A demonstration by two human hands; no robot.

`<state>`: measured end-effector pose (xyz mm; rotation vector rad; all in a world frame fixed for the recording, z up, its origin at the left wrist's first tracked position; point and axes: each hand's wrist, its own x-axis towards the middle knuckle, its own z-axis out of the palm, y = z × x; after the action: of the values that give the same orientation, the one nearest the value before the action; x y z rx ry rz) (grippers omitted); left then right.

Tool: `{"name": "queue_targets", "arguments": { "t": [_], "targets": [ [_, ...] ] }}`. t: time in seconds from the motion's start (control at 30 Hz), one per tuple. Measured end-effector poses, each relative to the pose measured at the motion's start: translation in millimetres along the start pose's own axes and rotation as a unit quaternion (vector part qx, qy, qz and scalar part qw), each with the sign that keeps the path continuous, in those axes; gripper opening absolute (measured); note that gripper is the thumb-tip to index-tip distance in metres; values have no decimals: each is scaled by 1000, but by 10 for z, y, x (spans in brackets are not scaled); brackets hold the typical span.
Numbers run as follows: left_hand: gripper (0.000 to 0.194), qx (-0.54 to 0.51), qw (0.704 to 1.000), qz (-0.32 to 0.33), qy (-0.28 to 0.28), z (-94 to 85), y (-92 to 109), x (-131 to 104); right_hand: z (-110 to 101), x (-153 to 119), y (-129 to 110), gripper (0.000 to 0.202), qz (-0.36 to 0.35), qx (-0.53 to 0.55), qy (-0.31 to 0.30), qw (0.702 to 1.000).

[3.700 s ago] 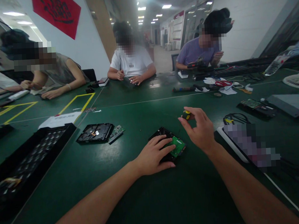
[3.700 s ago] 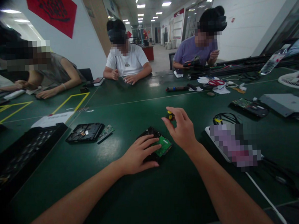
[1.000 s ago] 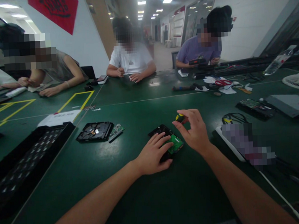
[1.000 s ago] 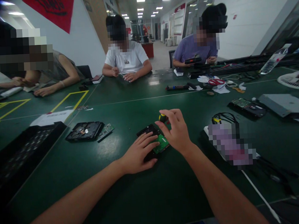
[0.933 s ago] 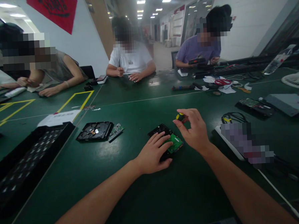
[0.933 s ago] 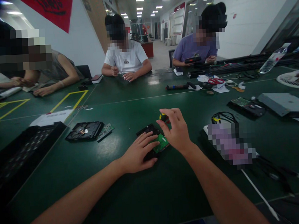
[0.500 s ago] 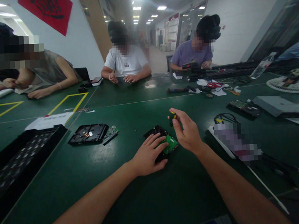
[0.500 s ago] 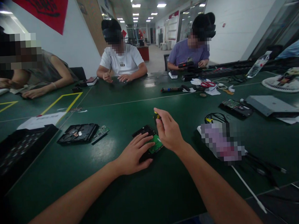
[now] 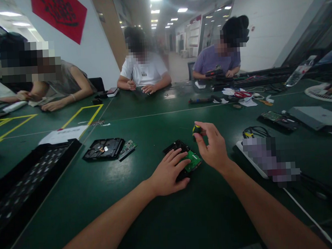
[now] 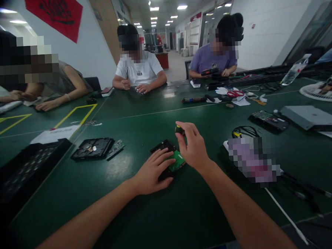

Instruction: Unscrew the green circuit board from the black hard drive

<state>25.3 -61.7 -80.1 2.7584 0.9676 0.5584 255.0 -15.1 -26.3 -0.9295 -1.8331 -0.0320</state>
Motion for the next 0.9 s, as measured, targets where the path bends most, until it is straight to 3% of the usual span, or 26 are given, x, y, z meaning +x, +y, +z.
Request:
{"name": "queue_targets", "arguments": {
  "t": [0.23,0.5,0.77,0.9],
  "targets": [
    [66,7,1000,0,-5,3,-6,-2,19,-22,-3,44,21,1,-19,1000],
    [66,4,1000,-4,-2,3,-2,-4,-12,14,-32,30,7,-23,38,999],
    [66,4,1000,-2,-1,9,-9,-4,36,-25,1,44,7,-2,-9,1000],
    [67,4,1000,-1,-4,14,-11,-10,40,-30,-20,37,9,-3,14,1000]
  ]
}}
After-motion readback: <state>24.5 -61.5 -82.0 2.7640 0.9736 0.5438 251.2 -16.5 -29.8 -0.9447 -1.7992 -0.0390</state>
